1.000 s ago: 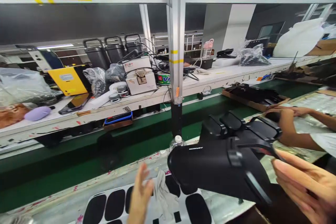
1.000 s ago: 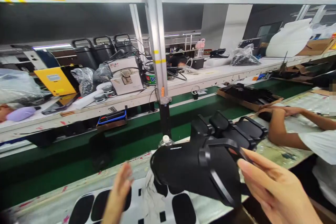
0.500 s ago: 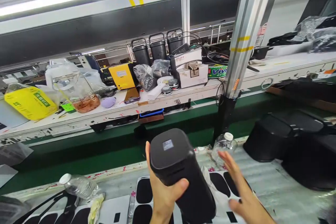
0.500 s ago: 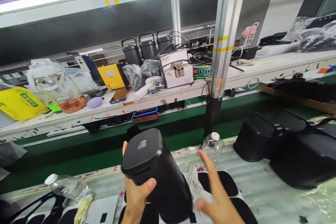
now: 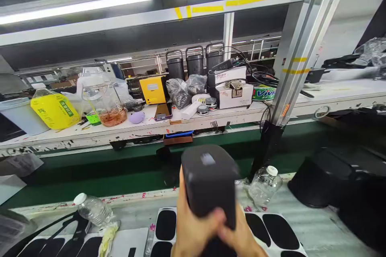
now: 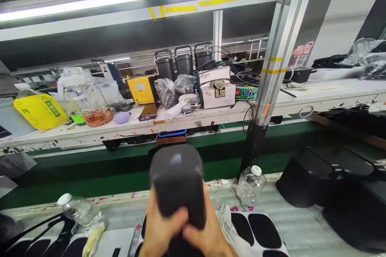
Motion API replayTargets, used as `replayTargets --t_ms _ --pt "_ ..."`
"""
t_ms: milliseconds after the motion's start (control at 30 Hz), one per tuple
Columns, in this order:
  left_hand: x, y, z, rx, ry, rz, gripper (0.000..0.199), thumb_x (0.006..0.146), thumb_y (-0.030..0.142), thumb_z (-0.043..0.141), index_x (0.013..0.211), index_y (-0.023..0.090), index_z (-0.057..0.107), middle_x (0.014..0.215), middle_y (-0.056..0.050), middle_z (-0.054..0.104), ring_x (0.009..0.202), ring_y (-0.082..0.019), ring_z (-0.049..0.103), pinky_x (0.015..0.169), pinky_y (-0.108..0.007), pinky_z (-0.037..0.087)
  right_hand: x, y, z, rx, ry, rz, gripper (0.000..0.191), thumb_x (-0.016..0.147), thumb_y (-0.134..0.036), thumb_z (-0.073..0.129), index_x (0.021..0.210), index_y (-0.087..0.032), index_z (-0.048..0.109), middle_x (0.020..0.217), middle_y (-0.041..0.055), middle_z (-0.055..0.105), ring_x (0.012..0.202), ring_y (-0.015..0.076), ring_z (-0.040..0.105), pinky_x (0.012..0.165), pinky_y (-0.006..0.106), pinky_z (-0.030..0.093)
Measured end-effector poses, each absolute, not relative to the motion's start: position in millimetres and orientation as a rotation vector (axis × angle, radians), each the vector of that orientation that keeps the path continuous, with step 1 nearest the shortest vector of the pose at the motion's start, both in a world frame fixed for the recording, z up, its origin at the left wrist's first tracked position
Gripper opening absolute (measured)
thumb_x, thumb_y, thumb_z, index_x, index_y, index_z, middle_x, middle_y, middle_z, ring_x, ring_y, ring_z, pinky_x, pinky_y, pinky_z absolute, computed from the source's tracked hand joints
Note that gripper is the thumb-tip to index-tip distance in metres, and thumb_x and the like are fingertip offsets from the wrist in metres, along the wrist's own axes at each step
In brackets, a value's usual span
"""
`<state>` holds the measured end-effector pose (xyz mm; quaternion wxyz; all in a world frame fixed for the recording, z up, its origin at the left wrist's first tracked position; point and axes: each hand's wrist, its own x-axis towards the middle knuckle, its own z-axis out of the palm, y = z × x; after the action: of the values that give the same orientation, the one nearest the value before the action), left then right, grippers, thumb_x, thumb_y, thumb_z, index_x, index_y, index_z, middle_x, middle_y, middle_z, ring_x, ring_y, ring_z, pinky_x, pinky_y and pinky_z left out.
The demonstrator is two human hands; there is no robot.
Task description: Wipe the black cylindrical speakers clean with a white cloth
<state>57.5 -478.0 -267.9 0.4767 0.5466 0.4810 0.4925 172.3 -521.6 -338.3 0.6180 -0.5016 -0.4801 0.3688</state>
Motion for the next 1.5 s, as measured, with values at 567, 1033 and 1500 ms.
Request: replayTargets --t_ms 567,1033,1500 --pt "78.6 -482.9 -246.6 1.128 0.688 1.056 0.096 0.076 0.039 0.074 0.150 0.025 0.015 0.139 -0.014 0.053 0.126 -0.029 0.054 0.103 -0.040 0.045 182.9 -544.7 -287.5 -1.057 -0.807 1.118 0.084 0.076 -0.055 0.068 0.147 -0.028 0.032 0.149 0.0084 0.041 0.136 0.0289 0.039 0.113 0.046 0.033" --pt "72.0 -491.3 -255.3 1.108 0.668 1.149 0.104 0.065 0.048 0.078 0.149 0.024 0.021 0.134 -0.013 0.057 0.122 -0.034 0.055 0.102 -0.046 0.045 212.7 -535.5 -285.6 -1.093 -1.073 1.007 0.075 0.083 -0.052 0.061 0.148 -0.035 0.026 0.153 0.0069 0.034 0.140 0.0278 0.031 0.113 0.049 0.029" --pt "70.5 -509.0 -230.9 1.293 0.809 1.126 0.102 0.066 0.043 0.076 0.150 0.024 0.021 0.136 -0.009 0.056 0.121 -0.031 0.056 0.096 -0.039 0.050 210.7 -510.6 -196.3 -1.021 -1.040 0.951 0.062 0.073 -0.038 0.070 0.125 -0.031 0.036 0.113 0.0026 0.056 0.094 0.0184 0.057 0.078 0.031 0.051"
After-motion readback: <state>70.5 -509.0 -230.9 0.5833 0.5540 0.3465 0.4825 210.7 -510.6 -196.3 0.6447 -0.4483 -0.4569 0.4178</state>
